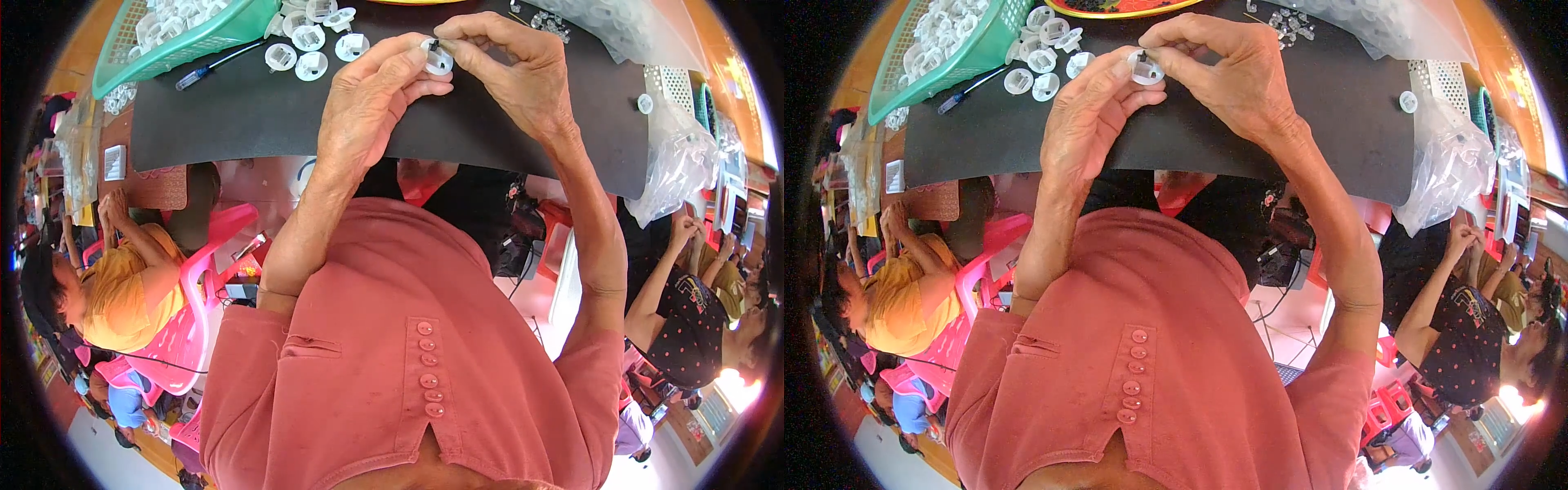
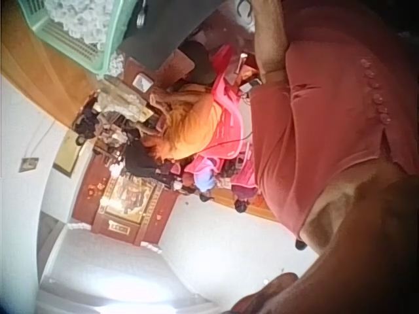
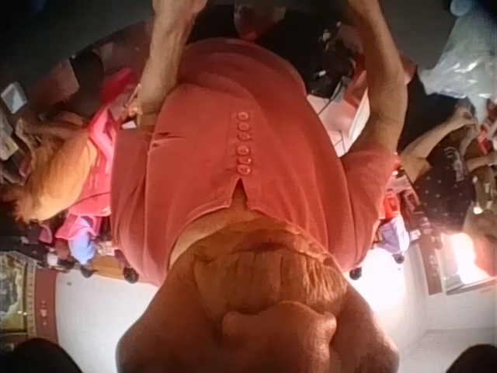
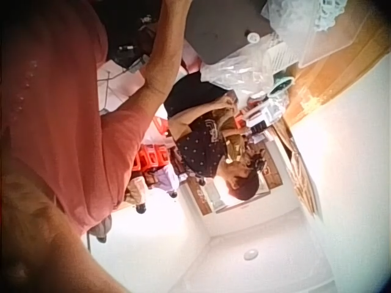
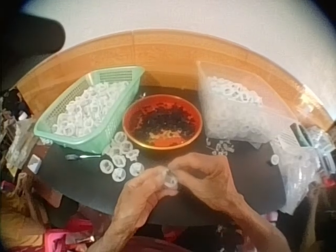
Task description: The person assembles components by picking up plastic bases and inserting small parts into each base by hand, placing the assembled pieces on the table.
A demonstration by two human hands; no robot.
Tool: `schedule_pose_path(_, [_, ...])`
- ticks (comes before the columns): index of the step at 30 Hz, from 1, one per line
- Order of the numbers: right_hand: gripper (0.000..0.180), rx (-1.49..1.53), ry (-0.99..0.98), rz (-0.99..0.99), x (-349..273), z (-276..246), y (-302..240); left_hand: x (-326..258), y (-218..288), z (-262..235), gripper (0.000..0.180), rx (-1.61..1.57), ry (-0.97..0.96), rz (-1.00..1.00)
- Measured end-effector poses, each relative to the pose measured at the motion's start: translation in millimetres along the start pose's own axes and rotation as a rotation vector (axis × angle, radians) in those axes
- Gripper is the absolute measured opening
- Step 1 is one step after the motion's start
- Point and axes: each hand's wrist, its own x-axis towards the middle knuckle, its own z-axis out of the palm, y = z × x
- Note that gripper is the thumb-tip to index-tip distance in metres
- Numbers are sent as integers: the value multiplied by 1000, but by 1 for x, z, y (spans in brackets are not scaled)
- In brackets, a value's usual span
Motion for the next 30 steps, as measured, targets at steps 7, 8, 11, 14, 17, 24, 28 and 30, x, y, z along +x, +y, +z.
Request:
schedule_pose_path(7, [12, -99, -38, -143, 3, 0, -6, 0, -2, 0, 23, 17, -11, 36])
schedule_pose_path(8, [12, -115, -45, -146, 3, 0, -7, 0, -3, -1, 23, 17, -17, 48])
schedule_pose_path(11, [11, -80, -50, -113, 1, 0, -6, -1, -2, 1, 23, 64, -17, 54])
schedule_pose_path(14, [10, 40, 5, -43, -4, 5, -1, 0, -1, -1, 23, -4, -21, 29])
schedule_pose_path(17, [10, 76, 21, -1, -6, 7, 1, 0, -1, -2, 23, -5, -21, 26])
schedule_pose_path(24, [10, -22, 22, -63, -5, 6, -8, -2, -4, 2, 23, 79, 7, 103])
schedule_pose_path(28, [10, -42, -6, -38, -5, 4, -9, -2, -5, 0, 24, 314, 14, 140])
schedule_pose_path(30, [11, -26, -9, 1, -8, 5, -7, -2, -5, 0, 24, 333, 11, 136])
